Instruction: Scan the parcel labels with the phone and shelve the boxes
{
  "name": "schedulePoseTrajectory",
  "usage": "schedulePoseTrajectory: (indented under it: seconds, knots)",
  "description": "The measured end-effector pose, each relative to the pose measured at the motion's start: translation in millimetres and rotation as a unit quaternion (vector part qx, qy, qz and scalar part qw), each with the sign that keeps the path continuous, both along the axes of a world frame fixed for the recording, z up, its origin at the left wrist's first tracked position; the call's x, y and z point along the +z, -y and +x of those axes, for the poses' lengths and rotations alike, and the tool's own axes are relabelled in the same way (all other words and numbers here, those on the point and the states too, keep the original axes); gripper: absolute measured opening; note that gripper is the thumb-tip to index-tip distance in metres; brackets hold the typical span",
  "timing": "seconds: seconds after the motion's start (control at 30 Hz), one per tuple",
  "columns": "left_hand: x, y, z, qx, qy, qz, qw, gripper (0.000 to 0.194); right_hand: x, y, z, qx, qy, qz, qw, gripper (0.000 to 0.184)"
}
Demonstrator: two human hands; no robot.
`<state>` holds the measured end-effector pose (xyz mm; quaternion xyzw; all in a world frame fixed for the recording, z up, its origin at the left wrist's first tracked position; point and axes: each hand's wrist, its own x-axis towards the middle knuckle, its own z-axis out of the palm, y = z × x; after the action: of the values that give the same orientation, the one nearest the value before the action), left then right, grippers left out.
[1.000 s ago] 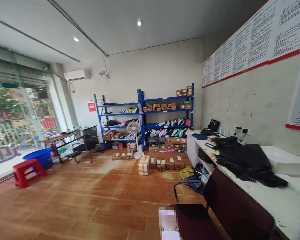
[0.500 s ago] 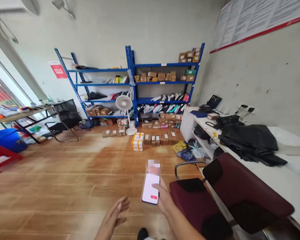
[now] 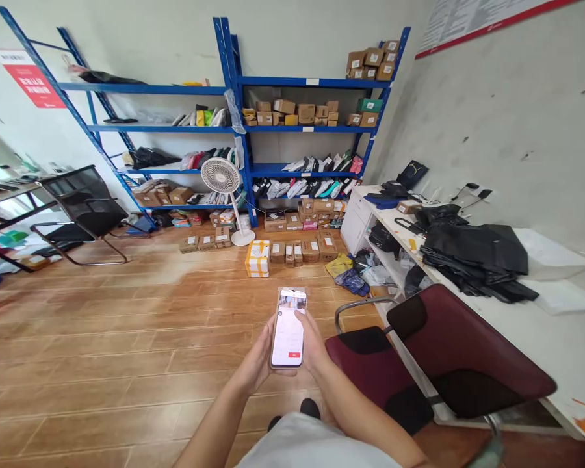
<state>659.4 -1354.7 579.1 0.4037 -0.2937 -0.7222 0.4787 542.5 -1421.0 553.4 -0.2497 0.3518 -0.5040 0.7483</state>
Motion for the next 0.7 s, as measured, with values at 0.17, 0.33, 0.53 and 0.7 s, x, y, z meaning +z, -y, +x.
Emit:
schedulePoseTrajectory:
  seconds: [0.17,0.33,0.53,0.7]
  knots:
    - [-6.6,12,-4,0.011,-0.02,0.025,0.999,0.067,-5.8,10,-3,-0.001,-0.054,-0.024,0.998,0.03]
    - [-11.7,16,-6,0.025,-0.042,0.034,0.998,0.067,-14.7,17,-5,0.004,-0.091,-0.055,0.994,0.034]
    - [-9.7,16,-10,0.025,-0.038,0.027,0.999,0.067,-11.4,15,-17,0.041,-0.092,-0.105,0.989,0.032]
    - [1.1,13,-14,0.039,-0.056,0.038,0.997,0.066,-7.7,11,-39,0.107,-0.071,-0.175,0.976,0.042]
